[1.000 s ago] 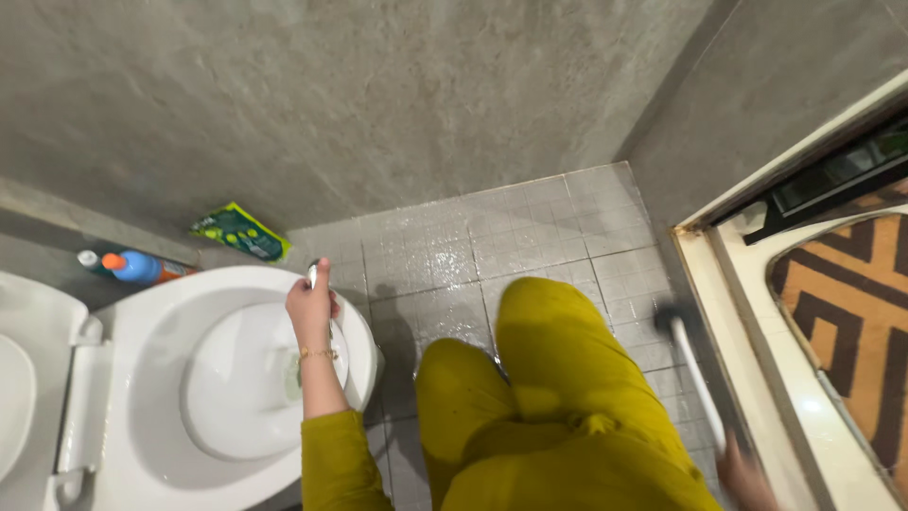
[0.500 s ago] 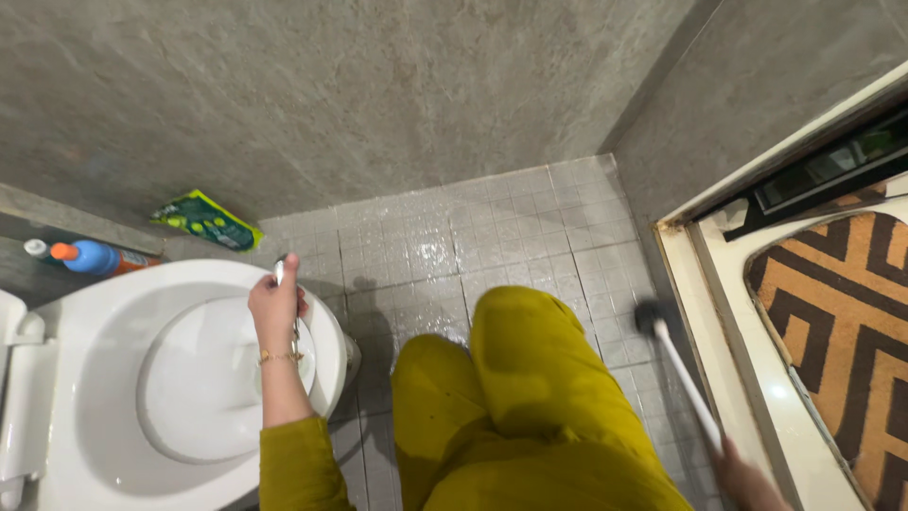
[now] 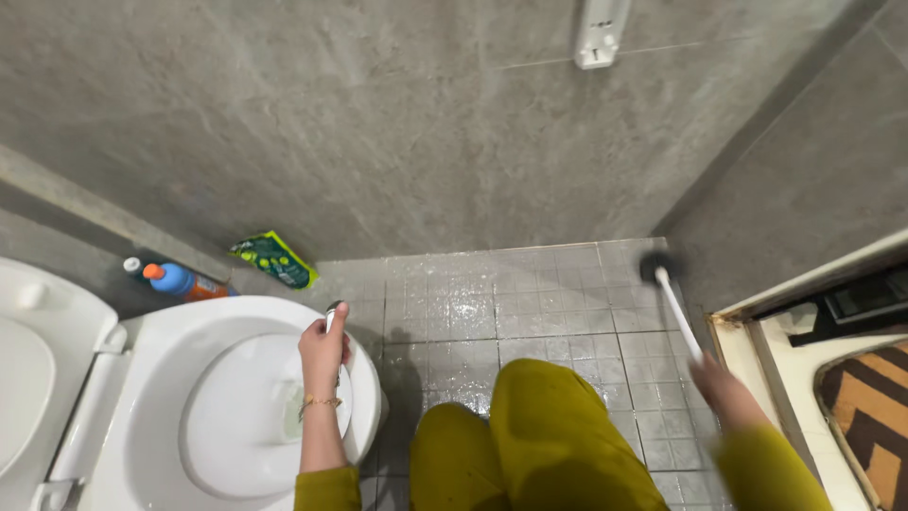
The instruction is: The person cleans a toilet by using a brush to scrub the bowl and using a hand-held sprayer to rinse the interior and exterior surfaces.
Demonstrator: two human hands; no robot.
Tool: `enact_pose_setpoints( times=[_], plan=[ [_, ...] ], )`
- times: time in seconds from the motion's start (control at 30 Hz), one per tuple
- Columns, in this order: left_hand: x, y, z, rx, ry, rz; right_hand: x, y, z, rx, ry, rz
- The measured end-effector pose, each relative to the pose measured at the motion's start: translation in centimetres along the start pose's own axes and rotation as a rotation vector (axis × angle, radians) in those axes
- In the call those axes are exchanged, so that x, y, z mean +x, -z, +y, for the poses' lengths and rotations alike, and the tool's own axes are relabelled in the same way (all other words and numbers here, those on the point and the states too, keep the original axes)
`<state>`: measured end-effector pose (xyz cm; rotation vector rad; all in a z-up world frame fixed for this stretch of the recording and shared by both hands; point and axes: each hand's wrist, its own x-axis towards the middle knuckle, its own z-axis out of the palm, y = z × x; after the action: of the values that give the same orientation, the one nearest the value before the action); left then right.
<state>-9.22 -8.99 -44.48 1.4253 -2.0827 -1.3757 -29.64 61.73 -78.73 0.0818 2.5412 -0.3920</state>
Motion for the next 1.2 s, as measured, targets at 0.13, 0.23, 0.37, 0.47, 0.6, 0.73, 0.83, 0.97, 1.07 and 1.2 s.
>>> enact_pose_setpoints(
  times=[0.13,0.23,0.37,0.47,0.6,0.73,0.83,0.97,1.07,1.2],
  plan=[
    [0.1,0.0,0.5,-0.024,0.008,0.018,-5.5,-0.5,9.9,-0.176,-0.155,-0.309],
    [-0.6,0.0,1.2,-0.031,-0.001,0.011,-1.3,4.4,4.8,-0.36,-0.03,-0.235],
    [-1.3,0.0,1.6,0.007,-0.01,0.02,2.2,10.0,-12.8,-0.171,-0.013,-0.177],
    [-1.3,0.0,2.3,-0.014,-0.018,0.018,-4.0,7.4,-19.6,-0.3,0.073,-0.291],
    [-1.7,-0.5,2.6,-0.022,-0.037,0.019,-6.3,2.3,-24.1,-0.51,0.583,-0.403],
    [-1.7,-0.8,2.8,-0.002,-0.041,0.057,1.5,-4.6,-44.2,-0.579,0.735,-0.449],
    [-1.6,-1.0,2.7,0.018,-0.043,0.091,3.5,-5.9,-56.3,-0.527,0.931,-0.229],
    [-2.3,-0.9,3.1,-0.023,-0.014,0.102,7.2,-1.6,-50.7,-0.423,0.893,-0.344],
    [-2.4,-0.8,3.4,-0.057,-0.003,0.1,12.1,4.9,-31.5,-0.362,0.663,-0.376],
    [-2.6,-1.4,3.1,0.003,-0.028,0.092,19.1,10.1,-17.0,-0.729,0.561,-0.264]
  ],
)
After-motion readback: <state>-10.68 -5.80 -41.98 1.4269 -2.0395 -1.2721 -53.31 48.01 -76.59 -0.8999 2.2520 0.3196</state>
